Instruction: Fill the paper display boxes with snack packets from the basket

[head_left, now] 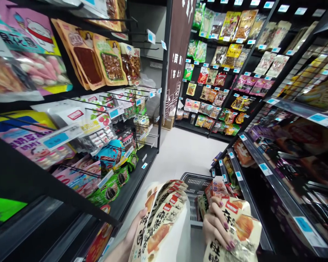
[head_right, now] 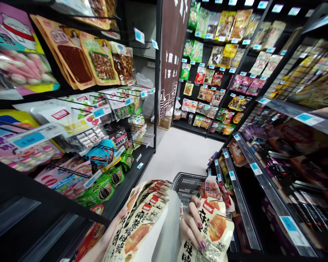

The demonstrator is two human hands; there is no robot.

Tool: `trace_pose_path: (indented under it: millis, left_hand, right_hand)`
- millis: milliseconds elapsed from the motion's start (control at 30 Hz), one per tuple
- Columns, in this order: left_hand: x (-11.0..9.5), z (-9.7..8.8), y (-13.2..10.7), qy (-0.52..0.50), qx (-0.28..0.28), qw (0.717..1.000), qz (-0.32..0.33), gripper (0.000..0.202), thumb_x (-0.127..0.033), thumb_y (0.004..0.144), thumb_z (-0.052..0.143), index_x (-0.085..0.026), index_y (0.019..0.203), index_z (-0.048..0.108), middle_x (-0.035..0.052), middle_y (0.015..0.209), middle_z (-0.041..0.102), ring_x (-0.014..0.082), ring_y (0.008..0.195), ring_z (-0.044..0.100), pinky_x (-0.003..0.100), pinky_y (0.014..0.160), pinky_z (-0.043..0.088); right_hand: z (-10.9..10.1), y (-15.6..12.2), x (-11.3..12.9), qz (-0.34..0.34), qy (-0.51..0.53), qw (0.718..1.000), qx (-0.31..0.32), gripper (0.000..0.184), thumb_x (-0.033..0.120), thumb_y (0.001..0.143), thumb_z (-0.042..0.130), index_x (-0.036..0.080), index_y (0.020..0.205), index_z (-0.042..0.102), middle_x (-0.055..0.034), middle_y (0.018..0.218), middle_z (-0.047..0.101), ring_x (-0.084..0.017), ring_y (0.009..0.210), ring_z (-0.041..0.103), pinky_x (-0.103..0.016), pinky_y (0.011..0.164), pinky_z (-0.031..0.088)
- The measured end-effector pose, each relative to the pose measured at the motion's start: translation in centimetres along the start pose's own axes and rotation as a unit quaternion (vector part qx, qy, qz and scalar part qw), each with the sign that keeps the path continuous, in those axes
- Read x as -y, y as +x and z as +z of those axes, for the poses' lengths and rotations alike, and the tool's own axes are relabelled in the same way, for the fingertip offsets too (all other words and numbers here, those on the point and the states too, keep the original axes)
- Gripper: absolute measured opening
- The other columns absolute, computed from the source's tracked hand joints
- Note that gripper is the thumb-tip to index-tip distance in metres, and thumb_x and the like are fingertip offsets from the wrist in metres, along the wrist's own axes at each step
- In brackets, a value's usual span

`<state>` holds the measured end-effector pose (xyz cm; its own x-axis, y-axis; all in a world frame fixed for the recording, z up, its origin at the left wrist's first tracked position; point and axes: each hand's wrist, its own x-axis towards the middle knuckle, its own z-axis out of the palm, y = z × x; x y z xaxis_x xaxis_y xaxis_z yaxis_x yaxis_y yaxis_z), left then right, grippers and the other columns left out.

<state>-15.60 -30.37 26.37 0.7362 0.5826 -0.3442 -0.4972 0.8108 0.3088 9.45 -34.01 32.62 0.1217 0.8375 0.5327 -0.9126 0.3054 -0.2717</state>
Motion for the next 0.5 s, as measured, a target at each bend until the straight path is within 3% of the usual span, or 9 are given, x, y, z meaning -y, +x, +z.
trace_pose_path:
  millis: [67,100,167,233,300,333,400,500]
  left_hand:
    - [-0.1,-0.1,-0.1,0.003,0.005,1.000,-0.014,0.044,-0.044,0.094,0.046,-0.015,0.116,0.071,0.0074,0.116,0.073,0.0262,0.124,0.060,0.039,0.114,0.035]
    - [-0.2,0.0,-0.1,0.003,0.011,1.000,-0.026,0.046,-0.045,0.094,0.045,-0.015,0.120,0.069,0.0069,0.114,0.074,0.0265,0.125,0.059,0.041,0.114,0.034]
    - [-0.3,0.1,-0.1,0.001,0.023,0.999,-0.039,0.052,-0.049,0.093,0.046,-0.016,0.129,0.063,0.0073,0.113,0.074,0.0280,0.128,0.056,0.045,0.114,0.033]
    - [-0.5,0.4,-0.1,-0.001,0.025,0.999,-0.039,0.059,-0.050,0.090,0.051,-0.014,0.136,0.058,0.0104,0.116,0.073,0.0303,0.129,0.055,0.047,0.114,0.033]
    - [-0.7,0.8,-0.1,-0.002,0.018,0.999,-0.038,0.061,-0.050,0.089,0.052,-0.011,0.136,0.057,0.0129,0.118,0.071,0.0317,0.129,0.054,0.047,0.115,0.032]
    - [-0.8,0.9,0.0,-0.003,0.015,0.999,-0.039,0.058,-0.048,0.091,0.051,-0.010,0.133,0.060,0.0128,0.117,0.072,0.0316,0.130,0.054,0.047,0.115,0.032]
    - [-0.8,1.1,0.1,-0.011,0.018,0.999,-0.042,0.051,-0.046,0.093,0.047,-0.010,0.123,0.068,0.0108,0.113,0.074,0.0302,0.129,0.055,0.043,0.115,0.032]
    - [-0.8,0.9,0.4,-0.027,0.025,0.999,-0.040,0.047,-0.045,0.094,0.046,-0.011,0.110,0.074,0.0086,0.114,0.074,0.0277,0.125,0.059,0.037,0.114,0.034]
  right_hand:
    - [-0.3,0.0,-0.1,0.008,0.102,0.993,0.052,0.035,0.041,0.102,0.030,0.019,0.117,0.054,0.0070,0.070,0.049,-0.003,0.036,0.044,-0.014,0.035,0.038]
    - [-0.4,-0.1,-0.1,0.016,0.130,0.990,0.046,0.033,0.038,0.101,0.031,0.018,0.117,0.054,0.0069,0.072,0.050,-0.002,0.036,0.044,-0.013,0.034,0.037]
    - [-0.5,-0.4,0.2,0.026,0.119,0.992,-0.043,0.030,0.039,0.099,0.039,0.019,0.113,0.057,0.0067,0.071,0.049,-0.002,0.036,0.040,-0.011,0.029,0.032]
    - [-0.3,-0.4,0.7,0.034,0.023,0.980,-0.194,0.029,0.047,0.093,0.053,0.022,0.104,0.063,0.0059,0.068,0.047,-0.003,0.037,0.037,-0.012,0.025,0.026]
    - [0.1,-0.2,1.1,0.036,-0.102,0.940,-0.324,0.032,0.053,0.081,0.067,0.024,0.094,0.067,0.0043,0.067,0.048,-0.006,0.042,0.039,-0.014,0.026,0.028]
    - [0.5,0.0,1.2,0.032,-0.161,0.918,-0.361,0.032,0.054,0.076,0.071,0.026,0.091,0.068,0.0036,0.067,0.050,-0.007,0.045,0.041,-0.015,0.029,0.031]
    - [1.5,0.3,0.9,0.020,-0.277,0.877,-0.392,0.032,0.051,0.073,0.074,0.028,0.095,0.069,0.0018,0.073,0.057,-0.009,0.052,0.049,-0.018,0.037,0.041]
    - [2.7,0.3,0.5,0.012,-0.423,0.812,-0.401,0.045,0.046,0.075,0.072,0.027,0.115,0.064,-0.0020,0.086,0.068,-0.015,0.066,0.062,-0.027,0.056,0.053]
